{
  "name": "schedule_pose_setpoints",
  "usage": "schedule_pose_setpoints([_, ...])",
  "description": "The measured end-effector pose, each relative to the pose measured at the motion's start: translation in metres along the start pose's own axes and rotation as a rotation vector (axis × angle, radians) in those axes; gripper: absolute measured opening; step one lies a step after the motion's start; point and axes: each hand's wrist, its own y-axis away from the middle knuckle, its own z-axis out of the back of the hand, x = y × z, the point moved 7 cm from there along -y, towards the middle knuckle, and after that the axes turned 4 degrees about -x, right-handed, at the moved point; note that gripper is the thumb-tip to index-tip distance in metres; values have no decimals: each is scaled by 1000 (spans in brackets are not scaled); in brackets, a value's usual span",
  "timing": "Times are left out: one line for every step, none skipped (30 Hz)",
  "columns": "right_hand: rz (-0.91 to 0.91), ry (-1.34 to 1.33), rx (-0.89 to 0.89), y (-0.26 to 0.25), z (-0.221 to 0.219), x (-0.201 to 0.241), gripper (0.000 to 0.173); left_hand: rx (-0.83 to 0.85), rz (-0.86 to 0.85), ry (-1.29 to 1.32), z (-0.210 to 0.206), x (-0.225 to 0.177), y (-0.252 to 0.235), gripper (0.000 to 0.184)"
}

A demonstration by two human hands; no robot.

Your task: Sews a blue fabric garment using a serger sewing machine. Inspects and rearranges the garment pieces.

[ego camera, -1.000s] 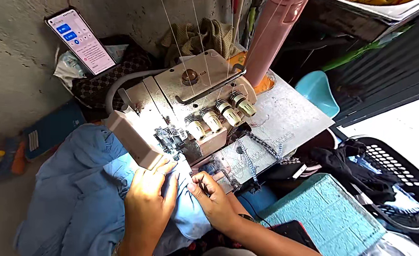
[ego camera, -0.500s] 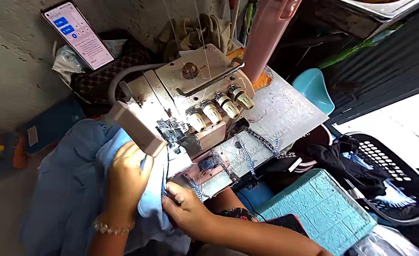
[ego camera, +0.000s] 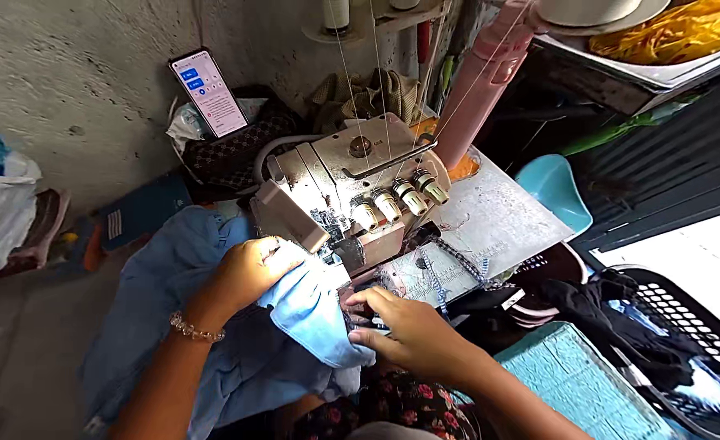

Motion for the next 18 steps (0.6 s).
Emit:
schedule_pose_setpoints([-19, 27, 11, 0, 4, -1, 54, -52, -36, 3, 0, 1, 1, 19])
schedule_pose_setpoints([-33, 55, 21, -1, 7, 0, 56, -94, -89, -3, 1, 1, 3, 19])
schedule_pose_setpoints([-38, 87, 18, -2, 10, 1, 57, -130, -130, -5, 2, -1, 4, 21])
schedule_pose_setpoints([-30, 122, -5, -3, 12, 4, 53, -171, -144, -8, 4, -3, 6, 21])
schedule_pose_setpoints([-5, 161, -54, -5, 15, 8, 47, -217, -135, -2, 6, -5, 7, 19])
schedule_pose_setpoints([35, 199, -123, -8, 18, 14, 41, -258, -113, 17, 8, -7, 10, 15])
schedule_pose_setpoints([73, 222, -192, -11, 21, 20, 37, -299, -94, 42, 8, -9, 13, 12])
schedule_pose_setpoints([107, 232, -255, -15, 22, 27, 35, -350, -91, 56, 9, -10, 16, 12])
schedule_pose_setpoints([142, 239, -320, -20, 23, 34, 34, -412, -107, 46, 9, -12, 21, 13])
schedule_pose_setpoints([173, 250, -379, -26, 23, 41, 34, -477, -131, 15, 9, -14, 26, 15])
schedule_pose_setpoints([193, 260, -423, -33, 23, 45, 33, -541, -163, -24, 11, -17, 31, 18])
schedule_pose_setpoints([206, 267, -454, -40, 22, 49, 32, -598, -196, -67, 13, -22, 37, 21])
schedule_pose_setpoints([223, 272, -485, -47, 21, 53, 30, -647, -221, -109, 15, -26, 42, 24])
schedule_pose_setpoints([246, 273, -520, -52, 20, 56, 28, -687, -241, -151, 16, -29, 46, 25])
schedule_pose_setpoints([271, 277, -548, -57, 20, 60, 25, -712, -257, -179, 16, -32, 49, 25])
schedule_pose_setpoints([295, 278, -566, -61, 19, 65, 23, -728, -266, -202, 16, -33, 51, 26])
schedule_pose_setpoints([310, 280, -567, -65, 18, 69, 22, -735, -269, -219, 16, -34, 53, 27])
schedule_pose_setpoints([318, 292, -562, -68, 16, 73, 22, -738, -269, -230, 15, -35, 54, 27])
